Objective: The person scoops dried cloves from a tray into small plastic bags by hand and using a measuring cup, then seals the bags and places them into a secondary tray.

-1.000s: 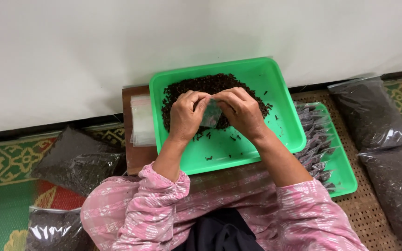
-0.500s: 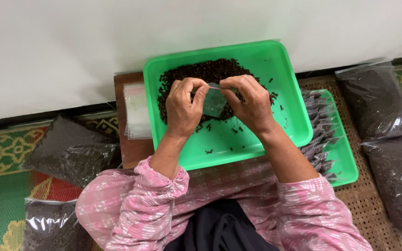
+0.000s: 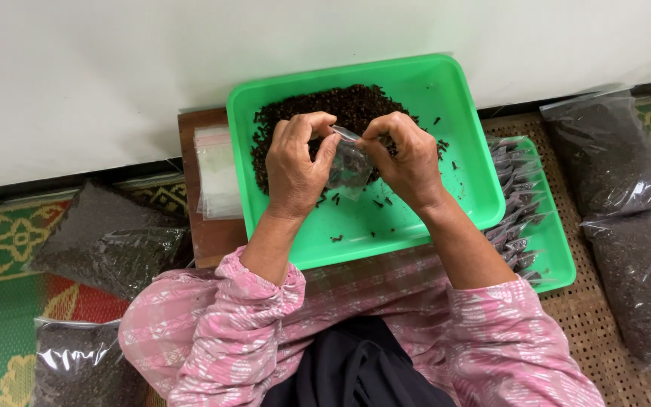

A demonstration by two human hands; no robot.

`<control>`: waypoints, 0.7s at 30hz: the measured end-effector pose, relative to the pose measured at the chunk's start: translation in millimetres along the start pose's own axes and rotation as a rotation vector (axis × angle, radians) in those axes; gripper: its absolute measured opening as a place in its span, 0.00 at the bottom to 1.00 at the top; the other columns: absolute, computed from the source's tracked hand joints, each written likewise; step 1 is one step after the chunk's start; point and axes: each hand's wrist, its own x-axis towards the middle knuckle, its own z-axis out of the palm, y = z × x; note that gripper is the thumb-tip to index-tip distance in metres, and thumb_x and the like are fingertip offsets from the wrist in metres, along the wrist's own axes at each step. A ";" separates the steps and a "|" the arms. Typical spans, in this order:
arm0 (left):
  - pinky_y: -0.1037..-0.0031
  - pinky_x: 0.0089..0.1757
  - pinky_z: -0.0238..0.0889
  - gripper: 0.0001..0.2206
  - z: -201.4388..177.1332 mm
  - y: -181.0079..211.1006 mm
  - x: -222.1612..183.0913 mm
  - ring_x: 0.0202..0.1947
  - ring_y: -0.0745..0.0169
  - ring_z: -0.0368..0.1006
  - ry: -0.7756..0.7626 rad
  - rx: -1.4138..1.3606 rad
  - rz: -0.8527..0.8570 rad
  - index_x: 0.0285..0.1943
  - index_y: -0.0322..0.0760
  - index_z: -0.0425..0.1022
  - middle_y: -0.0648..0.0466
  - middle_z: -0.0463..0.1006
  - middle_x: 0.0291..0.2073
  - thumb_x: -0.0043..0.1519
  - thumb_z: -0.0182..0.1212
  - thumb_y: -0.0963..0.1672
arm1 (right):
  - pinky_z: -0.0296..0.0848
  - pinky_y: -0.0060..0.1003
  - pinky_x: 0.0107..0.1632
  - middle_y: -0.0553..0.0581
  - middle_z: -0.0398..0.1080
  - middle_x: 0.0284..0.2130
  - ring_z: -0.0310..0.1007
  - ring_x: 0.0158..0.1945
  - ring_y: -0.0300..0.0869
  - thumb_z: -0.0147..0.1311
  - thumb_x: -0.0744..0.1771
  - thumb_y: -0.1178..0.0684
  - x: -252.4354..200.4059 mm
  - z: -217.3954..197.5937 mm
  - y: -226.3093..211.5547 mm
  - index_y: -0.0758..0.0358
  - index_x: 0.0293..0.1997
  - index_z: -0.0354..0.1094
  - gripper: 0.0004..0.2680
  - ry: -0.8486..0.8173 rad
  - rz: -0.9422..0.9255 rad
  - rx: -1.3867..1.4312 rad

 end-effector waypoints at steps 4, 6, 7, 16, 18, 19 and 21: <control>0.67 0.45 0.72 0.12 2.1 -2.0 -0.5 0.39 0.59 0.72 0.013 0.018 0.029 0.53 0.48 0.74 0.59 0.76 0.38 0.63 0.68 0.42 | 0.74 0.37 0.37 0.53 0.71 0.31 0.70 0.33 0.42 0.65 0.69 0.58 -2.8 1.1 3.9 0.59 0.41 0.70 0.05 0.025 0.022 0.014; 0.64 0.47 0.73 0.14 0.2 2.6 1.0 0.42 0.54 0.72 -0.002 0.034 0.083 0.57 0.49 0.75 0.59 0.75 0.44 0.64 0.66 0.41 | 0.74 0.39 0.37 0.55 0.71 0.31 0.71 0.33 0.44 0.65 0.68 0.58 -3.1 1.3 2.7 0.61 0.41 0.69 0.06 0.023 0.019 -0.009; 0.64 0.47 0.73 0.14 2.4 1.4 0.5 0.42 0.54 0.72 -0.002 0.035 0.082 0.57 0.49 0.75 0.59 0.75 0.44 0.64 0.66 0.41 | 0.74 0.39 0.37 0.55 0.71 0.31 0.71 0.33 0.44 0.65 0.68 0.58 -2.6 1.7 2.5 0.61 0.41 0.69 0.06 0.022 0.019 -0.007; 0.67 0.43 0.75 0.06 3.5 -0.7 2.0 0.42 0.56 0.74 -0.019 0.096 0.202 0.40 0.46 0.74 0.59 0.71 0.45 0.64 0.67 0.40 | 0.74 0.38 0.39 0.52 0.71 0.30 0.70 0.33 0.44 0.66 0.68 0.59 1.3 4.3 -3.7 0.60 0.42 0.72 0.05 0.007 -0.016 -0.022; 0.68 0.43 0.76 0.08 3.1 -1.5 1.5 0.42 0.57 0.75 -0.035 0.166 0.218 0.40 0.44 0.72 0.58 0.69 0.45 0.64 0.67 0.39 | 0.74 0.40 0.38 0.53 0.69 0.29 0.69 0.32 0.45 0.64 0.68 0.58 3.7 3.8 -8.9 0.60 0.43 0.73 0.04 -0.036 -0.050 -0.038; 0.68 0.43 0.76 0.08 4.2 -1.6 0.4 0.42 0.57 0.75 -0.032 0.168 0.218 0.40 0.44 0.72 0.58 0.69 0.45 0.64 0.67 0.39 | 0.74 0.40 0.38 0.53 0.69 0.29 0.69 0.32 0.45 0.64 0.68 0.58 2.8 5.0 -6.3 0.60 0.43 0.73 0.04 -0.037 -0.053 -0.037; 0.69 0.43 0.76 0.07 6.1 -1.5 -1.7 0.43 0.56 0.76 -0.034 0.097 0.192 0.40 0.43 0.71 0.59 0.69 0.43 0.64 0.65 0.39 | 0.73 0.39 0.38 0.51 0.70 0.29 0.69 0.32 0.43 0.65 0.68 0.59 1.1 7.2 -1.4 0.58 0.42 0.73 0.04 -0.054 -0.040 -0.016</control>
